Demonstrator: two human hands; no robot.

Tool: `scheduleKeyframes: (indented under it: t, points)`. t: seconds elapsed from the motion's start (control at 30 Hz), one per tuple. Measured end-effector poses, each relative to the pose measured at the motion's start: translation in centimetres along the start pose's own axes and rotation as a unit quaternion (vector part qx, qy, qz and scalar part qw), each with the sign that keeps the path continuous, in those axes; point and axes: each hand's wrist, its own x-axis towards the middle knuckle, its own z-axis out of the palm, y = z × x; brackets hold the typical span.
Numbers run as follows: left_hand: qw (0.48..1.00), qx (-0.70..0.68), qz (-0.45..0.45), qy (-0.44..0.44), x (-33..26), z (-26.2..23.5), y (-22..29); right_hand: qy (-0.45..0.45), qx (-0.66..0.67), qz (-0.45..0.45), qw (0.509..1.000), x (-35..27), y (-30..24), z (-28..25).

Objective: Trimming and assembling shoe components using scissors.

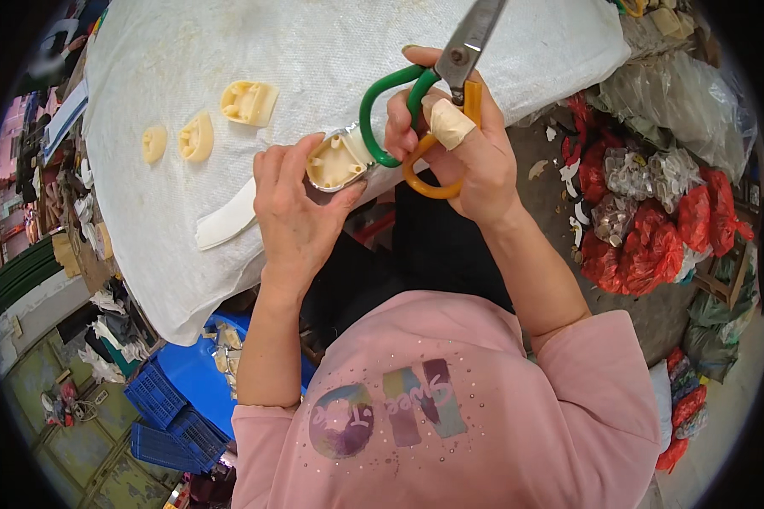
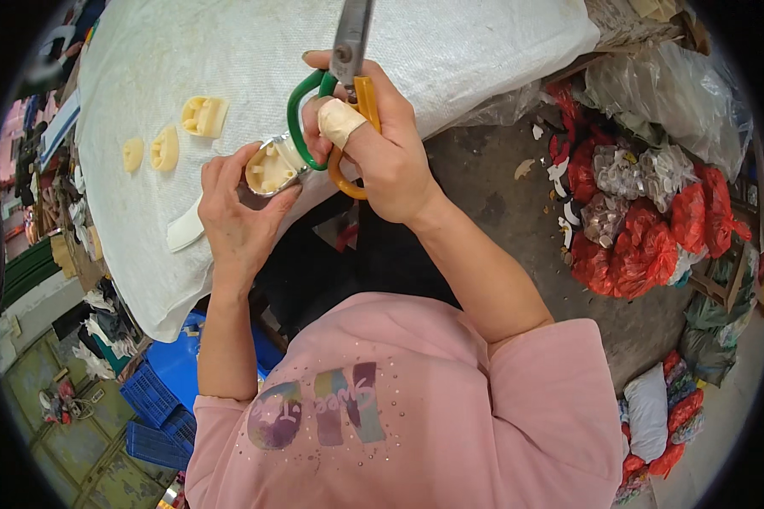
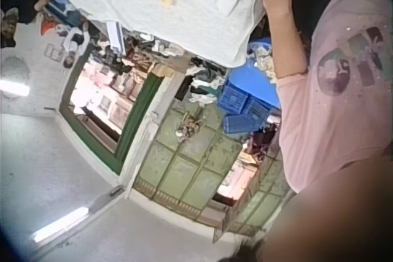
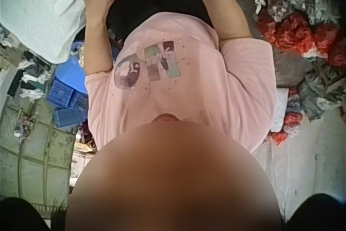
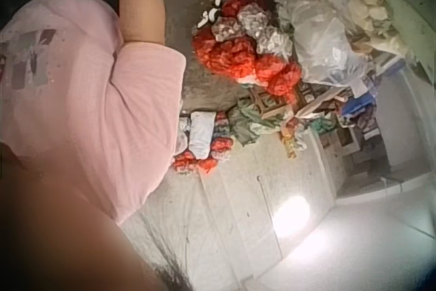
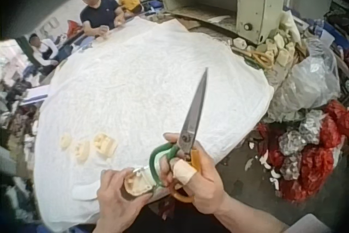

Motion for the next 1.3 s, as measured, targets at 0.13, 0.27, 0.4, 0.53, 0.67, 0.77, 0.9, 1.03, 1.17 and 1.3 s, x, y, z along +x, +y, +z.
scheduleKeyframes:
  t: [0.13,0.27,0.4,0.53,0.67,0.77,0.9,1.03,1.17,1.3]
  points:
    - [1.0,0.006,-0.004,0.002,-0.3,0.0,-0.2,-0.082,-0.075,-0.028,0.993,0.2,-2.4,1.1]
    - [1.0,-0.012,0.005,0.019,0.2,-0.2,-0.3,-0.029,-0.143,0.03,0.989,0.5,-0.6,0.5]
    - [0.999,0.019,0.018,0.021,-0.4,-0.5,-0.4,-0.023,-0.161,0.02,0.986,1.2,-1.3,1.0]
    - [0.998,0.011,0.053,0.019,-0.3,-0.3,0.9,0.012,-0.357,-0.012,0.934,2.5,-4.4,1.2]
    - [0.998,0.002,0.047,0.046,-2.0,0.1,-0.1,-0.003,-0.609,-0.116,0.784,5.5,-2.2,0.6]
    - [0.995,-0.053,0.052,0.073,-3.1,0.1,0.3,-0.002,-0.716,-0.087,0.693,6.7,-2.7,-0.1]
    - [0.986,-0.133,0.033,0.093,-4.3,-1.3,0.8,-0.009,-0.74,-0.119,0.662,7.7,-2.5,-2.7]
    - [0.974,-0.186,-0.012,0.131,-5.4,-2.6,-0.3,-0.014,-0.732,-0.124,0.67,10.3,-5.0,-3.8]
    - [0.964,-0.181,-0.056,0.185,-6.0,-3.5,-1.7,0.034,-0.766,-0.095,0.634,14.2,-7.7,-6.3]
    - [0.961,-0.185,-0.096,0.184,-6.4,-4.1,-2.5,0.1,-0.778,0.011,0.62,20.0,-11.2,-10.1]
